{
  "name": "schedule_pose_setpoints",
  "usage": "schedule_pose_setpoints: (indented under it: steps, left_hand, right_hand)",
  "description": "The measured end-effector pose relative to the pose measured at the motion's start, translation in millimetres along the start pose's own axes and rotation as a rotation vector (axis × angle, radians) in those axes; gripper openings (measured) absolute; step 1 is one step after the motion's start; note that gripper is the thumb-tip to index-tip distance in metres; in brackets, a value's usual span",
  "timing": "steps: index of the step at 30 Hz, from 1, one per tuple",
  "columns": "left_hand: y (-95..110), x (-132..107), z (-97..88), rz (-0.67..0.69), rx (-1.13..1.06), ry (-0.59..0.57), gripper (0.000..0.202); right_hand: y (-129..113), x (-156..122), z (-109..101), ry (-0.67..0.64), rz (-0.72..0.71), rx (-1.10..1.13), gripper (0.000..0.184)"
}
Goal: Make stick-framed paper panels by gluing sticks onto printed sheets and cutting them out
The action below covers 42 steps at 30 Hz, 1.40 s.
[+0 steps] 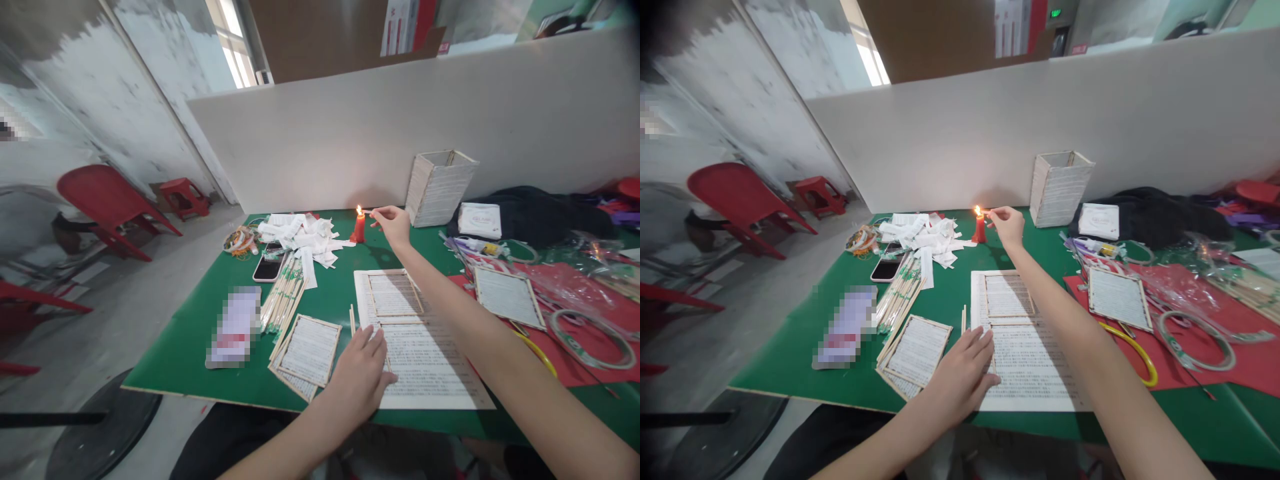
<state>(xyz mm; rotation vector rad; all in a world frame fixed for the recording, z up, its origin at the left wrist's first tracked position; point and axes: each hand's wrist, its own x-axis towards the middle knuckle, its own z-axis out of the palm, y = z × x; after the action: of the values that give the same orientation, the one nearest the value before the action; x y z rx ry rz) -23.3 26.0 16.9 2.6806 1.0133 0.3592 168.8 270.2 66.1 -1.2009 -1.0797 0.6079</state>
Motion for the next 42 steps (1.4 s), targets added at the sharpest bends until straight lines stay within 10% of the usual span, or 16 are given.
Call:
schedule_pose_setpoints:
  steps: [23, 42]
  left_hand:
    - [-2, 1, 5.6, -0.003, 0.022, 0.024, 0.043]
    - [-9, 7, -19.5, 0.032, -0.142, 0.086, 0.016]
  right_hand:
    - [-12, -4, -15, 0.047, 0.005, 0.022, 0.012]
    - [-32, -172, -190, -0.027, 0.074, -0.111, 0.023]
